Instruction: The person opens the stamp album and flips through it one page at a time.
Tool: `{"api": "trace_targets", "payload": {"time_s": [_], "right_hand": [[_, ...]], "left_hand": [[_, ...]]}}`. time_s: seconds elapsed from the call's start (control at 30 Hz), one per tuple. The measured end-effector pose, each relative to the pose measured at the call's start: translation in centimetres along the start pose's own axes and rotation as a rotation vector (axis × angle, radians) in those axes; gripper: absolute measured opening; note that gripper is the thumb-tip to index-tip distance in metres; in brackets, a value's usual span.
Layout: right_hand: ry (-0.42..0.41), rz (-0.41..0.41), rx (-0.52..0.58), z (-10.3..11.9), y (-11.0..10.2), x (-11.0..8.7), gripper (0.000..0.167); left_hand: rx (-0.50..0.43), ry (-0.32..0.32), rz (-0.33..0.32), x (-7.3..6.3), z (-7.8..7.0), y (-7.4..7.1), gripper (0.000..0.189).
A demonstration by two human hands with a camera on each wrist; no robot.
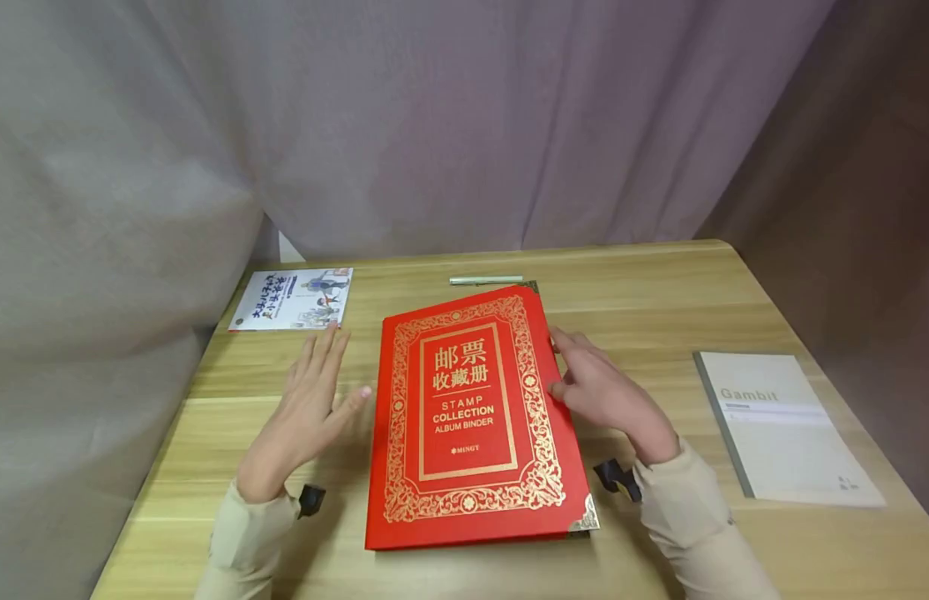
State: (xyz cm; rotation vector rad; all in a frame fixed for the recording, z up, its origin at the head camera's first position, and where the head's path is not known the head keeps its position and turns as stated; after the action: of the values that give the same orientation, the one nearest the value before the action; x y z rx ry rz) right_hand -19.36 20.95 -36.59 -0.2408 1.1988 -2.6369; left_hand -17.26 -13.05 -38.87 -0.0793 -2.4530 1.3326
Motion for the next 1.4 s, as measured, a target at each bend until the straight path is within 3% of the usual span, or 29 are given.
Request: {"api": "trace_targets", "payload": {"time_s": [0.23, 0.57, 0.8, 1.07, 1.27, 1.4], "right_hand": [[-0.055, -0.038, -0.008, 2.4, -0.8, -0.5, 0.075], [-0.177, -0.144, -0.059, 5.6, -2.0, -0.8, 0.066], [-0.188, -0.140, -0.064, 7.5, -2.2, -0.9, 0.063], [-0.220, -0.143, -0.019, 9.7, -2.3, -0.6, 0.061], [-0.282, -0.153, -0.008, 11.0, -2.0, -0.4, 0.059], [-0.334, -0.149, 0.021, 11.9, -1.7, -0.8, 0.058]], "left_hand": [[0.005, 0.060, -0.017, 0.0, -2.3, -1.3, 0.089], [0.016, 0.218, -0.029, 0.0, -5.7, -2.8, 0.085], [0.026, 0.317, -0.036, -0.2, -8.1, -3.6, 0.085], [0.022, 0.481, -0.068, -0.4, -11.4, -4.8, 0.084], [0.010, 0.531, -0.061, -0.8, -12.9, -5.1, 0.084], [-0.023, 0.597, -0.082, -1.5, -13.9, -5.3, 0.081]]}}
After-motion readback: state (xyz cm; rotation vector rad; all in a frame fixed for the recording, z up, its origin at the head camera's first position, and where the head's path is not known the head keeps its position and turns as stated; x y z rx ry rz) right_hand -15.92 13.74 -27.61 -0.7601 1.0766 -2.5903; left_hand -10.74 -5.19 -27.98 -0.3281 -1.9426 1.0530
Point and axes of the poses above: each hand's wrist, its own x-axis towards the middle knuckle, its own y-axis out of the palm, z = x × y, the point moved 6 cm from there along x, towards the middle knuckle, and after that the axes turned 9 degrees about -z, right-handed, at the moved point
